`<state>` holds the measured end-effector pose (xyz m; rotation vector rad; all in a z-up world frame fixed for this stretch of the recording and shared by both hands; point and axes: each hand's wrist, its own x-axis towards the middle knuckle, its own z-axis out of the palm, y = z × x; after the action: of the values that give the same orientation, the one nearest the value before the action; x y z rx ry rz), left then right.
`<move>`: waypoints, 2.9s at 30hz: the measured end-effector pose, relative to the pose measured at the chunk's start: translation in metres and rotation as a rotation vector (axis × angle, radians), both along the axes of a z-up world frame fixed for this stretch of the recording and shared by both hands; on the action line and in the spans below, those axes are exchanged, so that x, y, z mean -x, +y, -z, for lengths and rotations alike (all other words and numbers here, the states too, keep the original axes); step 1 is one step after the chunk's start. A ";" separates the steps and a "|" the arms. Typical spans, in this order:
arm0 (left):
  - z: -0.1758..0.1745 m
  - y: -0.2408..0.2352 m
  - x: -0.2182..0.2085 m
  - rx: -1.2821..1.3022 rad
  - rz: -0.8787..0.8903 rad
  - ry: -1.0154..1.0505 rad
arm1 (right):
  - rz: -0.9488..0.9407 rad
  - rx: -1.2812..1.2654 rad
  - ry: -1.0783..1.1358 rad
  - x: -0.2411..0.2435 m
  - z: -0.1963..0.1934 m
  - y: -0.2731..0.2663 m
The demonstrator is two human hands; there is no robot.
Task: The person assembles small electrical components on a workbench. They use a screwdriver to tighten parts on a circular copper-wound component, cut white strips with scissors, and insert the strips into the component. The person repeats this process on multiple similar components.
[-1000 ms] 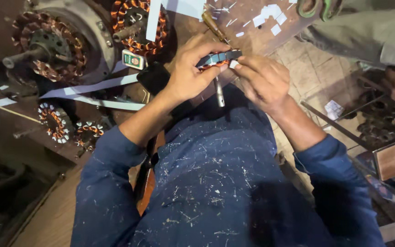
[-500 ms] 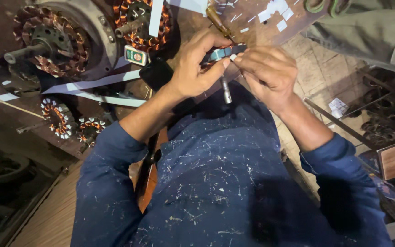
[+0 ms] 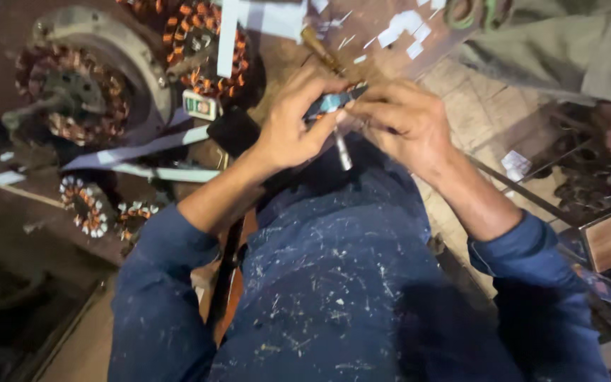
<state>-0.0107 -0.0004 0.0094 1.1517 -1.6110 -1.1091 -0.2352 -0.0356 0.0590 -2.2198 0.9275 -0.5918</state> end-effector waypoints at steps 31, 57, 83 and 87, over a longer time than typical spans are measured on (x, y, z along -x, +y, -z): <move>-0.011 0.009 0.019 0.245 -0.006 -0.168 | 0.490 -0.403 -0.367 0.012 0.083 0.062; 0.008 0.001 0.056 -0.142 -0.134 0.165 | 0.434 0.065 -0.020 0.019 0.042 0.039; -0.047 0.027 0.092 -0.232 0.058 0.723 | 0.465 -0.484 -0.912 0.026 0.012 0.072; -0.062 0.017 0.097 -0.085 0.187 0.673 | 0.460 -0.472 -0.973 0.008 -0.012 0.073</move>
<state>-0.1076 0.0162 0.0713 0.5790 -1.1567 -1.4987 -0.2431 0.0370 0.0706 -1.0597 0.8887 -1.3329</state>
